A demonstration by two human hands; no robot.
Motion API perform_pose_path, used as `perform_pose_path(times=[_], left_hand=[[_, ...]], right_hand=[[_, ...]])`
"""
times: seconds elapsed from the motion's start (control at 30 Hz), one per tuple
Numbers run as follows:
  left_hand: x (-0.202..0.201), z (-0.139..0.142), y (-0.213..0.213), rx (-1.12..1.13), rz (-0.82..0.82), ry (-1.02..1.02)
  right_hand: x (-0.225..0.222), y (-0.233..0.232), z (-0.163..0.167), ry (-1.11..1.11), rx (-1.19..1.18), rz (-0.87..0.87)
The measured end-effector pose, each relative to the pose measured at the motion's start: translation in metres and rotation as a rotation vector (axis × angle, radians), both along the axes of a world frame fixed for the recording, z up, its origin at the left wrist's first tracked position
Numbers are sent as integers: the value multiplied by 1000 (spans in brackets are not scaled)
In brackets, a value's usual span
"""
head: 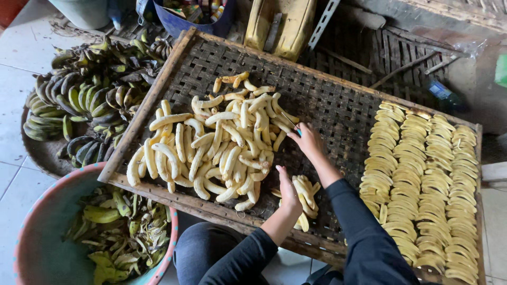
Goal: The person sits on the floor in front of a woven bamboo tray and peels bananas with a small knife, dropping the peels into a basin beside them. They place each peeled banana in neat rows on the right side of the tray, occasionally setting the knife down to arrange the bananas by hand.
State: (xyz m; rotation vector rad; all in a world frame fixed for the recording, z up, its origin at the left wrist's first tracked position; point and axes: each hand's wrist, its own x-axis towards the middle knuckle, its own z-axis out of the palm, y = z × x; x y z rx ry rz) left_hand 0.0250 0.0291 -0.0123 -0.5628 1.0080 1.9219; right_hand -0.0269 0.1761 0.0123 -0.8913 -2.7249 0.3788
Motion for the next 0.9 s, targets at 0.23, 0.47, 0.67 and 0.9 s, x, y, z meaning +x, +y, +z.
perform_pose_path(times=[0.23, 0.47, 0.67, 0.9], left_hand=[[-41, -26, 22, -89, 184, 138], [-41, -79, -6, -33, 244, 393], [-21, -117, -27, 413, 13, 437], [-16, -96, -6, 567, 131, 244]], right_hand=[[-26, 8, -14, -71, 60, 77], [71, -48, -80, 256, -1330, -290], [142, -119, -139, 449, -1341, -331], [191, -163, -65, 301, -435, 5]])
